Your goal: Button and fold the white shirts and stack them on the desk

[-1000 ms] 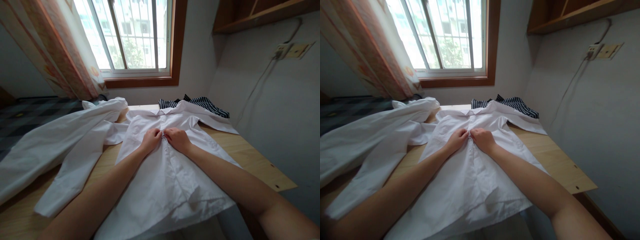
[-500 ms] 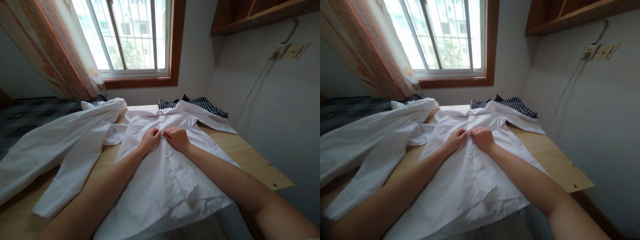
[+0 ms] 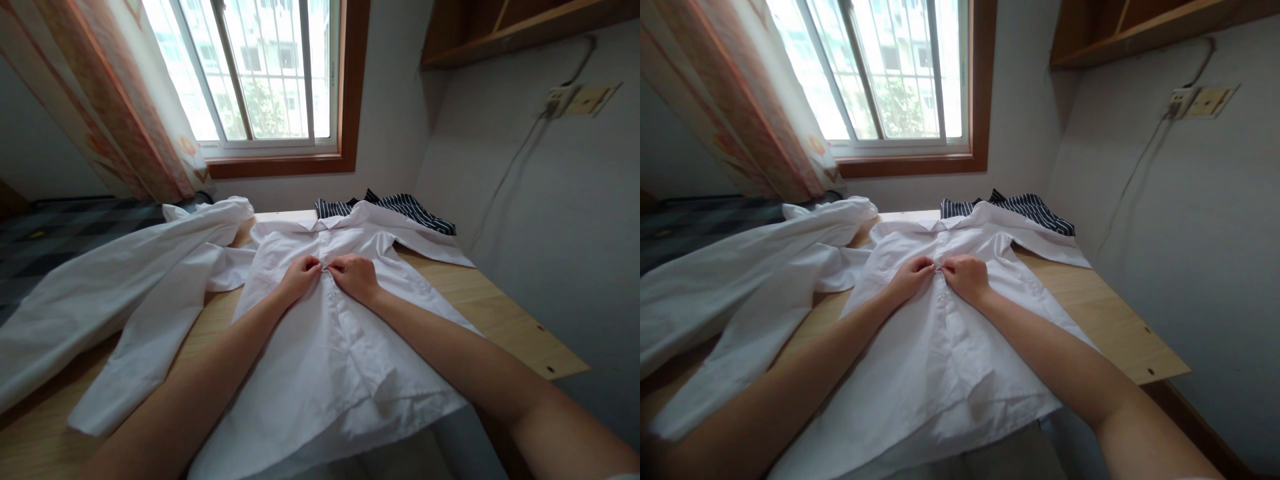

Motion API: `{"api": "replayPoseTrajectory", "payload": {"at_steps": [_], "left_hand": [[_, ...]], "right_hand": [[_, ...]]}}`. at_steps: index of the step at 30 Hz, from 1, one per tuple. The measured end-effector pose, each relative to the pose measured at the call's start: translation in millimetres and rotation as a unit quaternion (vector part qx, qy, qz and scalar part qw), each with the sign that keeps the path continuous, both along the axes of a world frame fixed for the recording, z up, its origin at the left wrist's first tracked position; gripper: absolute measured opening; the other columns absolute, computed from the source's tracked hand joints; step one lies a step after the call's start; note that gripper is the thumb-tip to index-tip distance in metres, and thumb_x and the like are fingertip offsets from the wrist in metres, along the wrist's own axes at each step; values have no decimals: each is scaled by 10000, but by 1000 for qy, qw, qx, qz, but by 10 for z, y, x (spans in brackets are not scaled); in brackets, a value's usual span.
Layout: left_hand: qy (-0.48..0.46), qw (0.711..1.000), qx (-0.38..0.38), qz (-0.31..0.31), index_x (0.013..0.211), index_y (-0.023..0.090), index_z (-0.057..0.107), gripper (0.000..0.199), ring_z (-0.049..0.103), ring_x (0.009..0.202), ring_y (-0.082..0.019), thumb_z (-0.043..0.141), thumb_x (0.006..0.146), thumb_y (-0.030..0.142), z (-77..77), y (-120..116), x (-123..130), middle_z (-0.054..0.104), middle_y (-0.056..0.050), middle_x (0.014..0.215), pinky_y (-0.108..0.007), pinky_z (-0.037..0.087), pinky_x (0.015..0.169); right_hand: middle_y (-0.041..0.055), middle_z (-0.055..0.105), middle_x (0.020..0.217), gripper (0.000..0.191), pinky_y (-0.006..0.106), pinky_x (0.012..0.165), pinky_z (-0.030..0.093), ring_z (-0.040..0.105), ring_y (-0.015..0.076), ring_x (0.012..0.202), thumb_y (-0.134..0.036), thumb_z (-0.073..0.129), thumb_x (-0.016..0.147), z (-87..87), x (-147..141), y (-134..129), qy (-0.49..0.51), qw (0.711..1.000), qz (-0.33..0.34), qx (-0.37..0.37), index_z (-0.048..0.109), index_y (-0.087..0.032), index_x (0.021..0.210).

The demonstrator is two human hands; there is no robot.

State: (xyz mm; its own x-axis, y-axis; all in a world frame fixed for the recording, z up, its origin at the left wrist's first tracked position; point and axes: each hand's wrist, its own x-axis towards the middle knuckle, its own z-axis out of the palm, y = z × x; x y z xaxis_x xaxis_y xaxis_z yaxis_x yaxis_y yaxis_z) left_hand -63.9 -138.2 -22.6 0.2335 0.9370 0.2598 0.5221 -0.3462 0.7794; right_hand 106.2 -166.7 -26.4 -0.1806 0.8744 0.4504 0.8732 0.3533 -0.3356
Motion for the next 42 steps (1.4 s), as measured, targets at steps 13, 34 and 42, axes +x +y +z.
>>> {"api": "replayPoseTrajectory", "payload": {"at_steps": [13, 34, 42], "left_hand": [[16, 999, 30, 12, 730, 172, 664, 168, 613, 702, -176, 566, 792, 295, 2, -70, -7, 699, -10, 719, -271, 456, 675], [223, 966, 126, 28, 797, 184, 661, 172, 595, 875, -234, 551, 895, 272, -21, -110, 70, 688, -73, 871, -351, 440, 816], [216, 966, 136, 50, 744, 210, 596, 171, 599, 853, -224, 549, 890, 287, 26, -144, 48, 659, -50, 818, -346, 454, 805]], "right_hand": [[66, 738, 987, 166, 296, 838, 393, 618, 210, 969, -246, 575, 928, 11, 21, 37, -4, 997, 78, -10, 730, -187, 939], [47, 677, 871, 279, 263, 730, 331, 575, 174, 839, -275, 479, 994, -95, 64, 285, 43, 990, 116, -70, 648, -181, 793], [62, 682, 867, 325, 274, 745, 347, 575, 180, 836, -295, 470, 985, -93, 51, 247, 69, 993, 52, -77, 687, -182, 772]]}}
